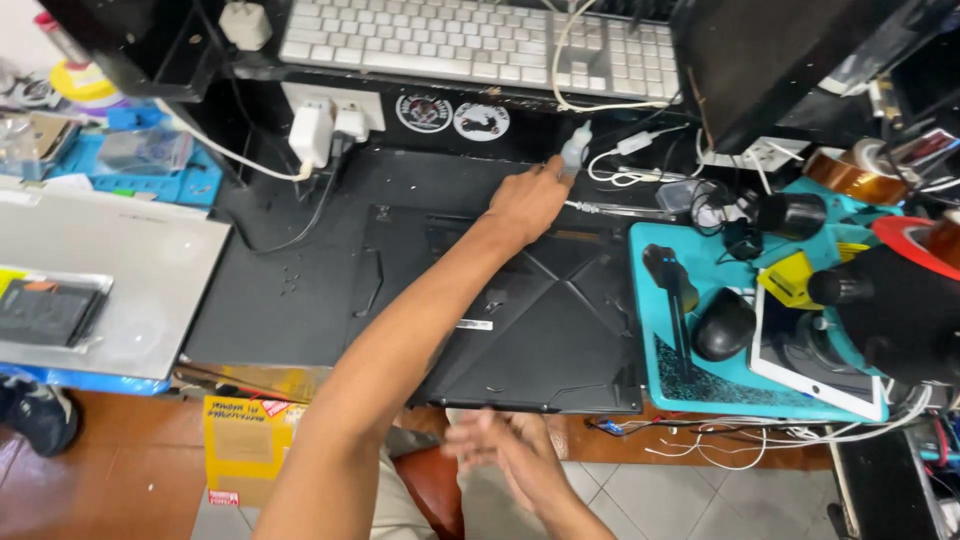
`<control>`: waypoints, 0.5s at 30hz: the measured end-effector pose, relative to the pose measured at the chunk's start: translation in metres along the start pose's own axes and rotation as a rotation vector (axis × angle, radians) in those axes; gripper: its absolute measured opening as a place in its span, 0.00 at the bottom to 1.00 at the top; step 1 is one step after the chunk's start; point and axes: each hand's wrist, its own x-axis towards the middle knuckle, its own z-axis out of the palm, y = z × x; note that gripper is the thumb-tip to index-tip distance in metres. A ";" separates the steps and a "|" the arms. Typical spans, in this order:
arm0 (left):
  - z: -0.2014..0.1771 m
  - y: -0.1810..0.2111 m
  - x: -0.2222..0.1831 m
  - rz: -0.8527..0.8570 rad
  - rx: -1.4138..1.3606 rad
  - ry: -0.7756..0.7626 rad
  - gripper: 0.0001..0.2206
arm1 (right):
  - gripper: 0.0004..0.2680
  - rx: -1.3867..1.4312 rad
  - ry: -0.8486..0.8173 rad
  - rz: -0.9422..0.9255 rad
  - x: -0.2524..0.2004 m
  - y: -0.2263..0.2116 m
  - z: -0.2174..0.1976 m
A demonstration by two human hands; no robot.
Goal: The person is repairing a laptop by reattaching the screen bezel, fitting the bottom cover, and securing it with a screwdriver.
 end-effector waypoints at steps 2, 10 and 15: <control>-0.014 0.001 -0.022 -0.021 0.047 0.088 0.20 | 0.14 -0.234 -0.082 0.030 -0.034 -0.020 0.000; -0.121 0.078 -0.203 0.085 0.169 0.374 0.17 | 0.13 -1.322 0.446 -1.464 -0.056 -0.108 -0.015; -0.110 0.080 -0.227 0.083 0.022 0.571 0.07 | 0.07 -1.772 0.257 -1.427 -0.005 -0.137 -0.012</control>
